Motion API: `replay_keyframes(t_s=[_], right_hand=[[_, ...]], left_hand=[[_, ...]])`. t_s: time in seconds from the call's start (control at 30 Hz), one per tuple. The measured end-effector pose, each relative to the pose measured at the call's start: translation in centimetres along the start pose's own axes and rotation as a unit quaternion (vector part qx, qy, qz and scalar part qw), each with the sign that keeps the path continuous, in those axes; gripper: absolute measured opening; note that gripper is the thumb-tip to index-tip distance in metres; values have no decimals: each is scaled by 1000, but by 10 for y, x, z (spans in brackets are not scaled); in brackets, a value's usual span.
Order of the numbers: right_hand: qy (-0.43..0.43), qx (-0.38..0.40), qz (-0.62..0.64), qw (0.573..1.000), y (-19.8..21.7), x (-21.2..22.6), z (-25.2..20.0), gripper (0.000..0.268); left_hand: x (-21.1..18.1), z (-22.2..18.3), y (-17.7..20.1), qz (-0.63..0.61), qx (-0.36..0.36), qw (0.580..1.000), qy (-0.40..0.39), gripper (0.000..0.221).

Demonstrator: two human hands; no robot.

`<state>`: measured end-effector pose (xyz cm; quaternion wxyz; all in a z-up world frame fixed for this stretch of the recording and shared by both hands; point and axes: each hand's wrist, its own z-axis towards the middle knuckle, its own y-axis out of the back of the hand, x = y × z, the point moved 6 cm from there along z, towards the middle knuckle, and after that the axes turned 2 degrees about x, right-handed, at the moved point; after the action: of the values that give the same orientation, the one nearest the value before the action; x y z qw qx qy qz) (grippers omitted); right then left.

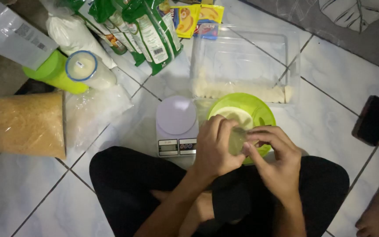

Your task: Mixing ingredients in a bowl and portioning them into small bags using a digital scale

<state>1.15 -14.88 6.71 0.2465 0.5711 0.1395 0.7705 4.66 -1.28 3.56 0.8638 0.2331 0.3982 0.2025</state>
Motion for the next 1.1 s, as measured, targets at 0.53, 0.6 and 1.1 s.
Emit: replay_keyframes(t_s=[0.53, 0.6, 1.1], right_hand=[[-14, 43, 80, 996, -3, -7, -1, 6], [-51, 70, 127, 988, -5, -12, 0, 23], [-95, -2, 65, 993, 0, -25, -4, 36]], left_hand=[[11, 1, -9, 11, 26, 999, -38, 41], [7, 4, -4, -14, 12, 999, -36, 33], [16, 1, -15, 22, 85, 994, -70, 43]])
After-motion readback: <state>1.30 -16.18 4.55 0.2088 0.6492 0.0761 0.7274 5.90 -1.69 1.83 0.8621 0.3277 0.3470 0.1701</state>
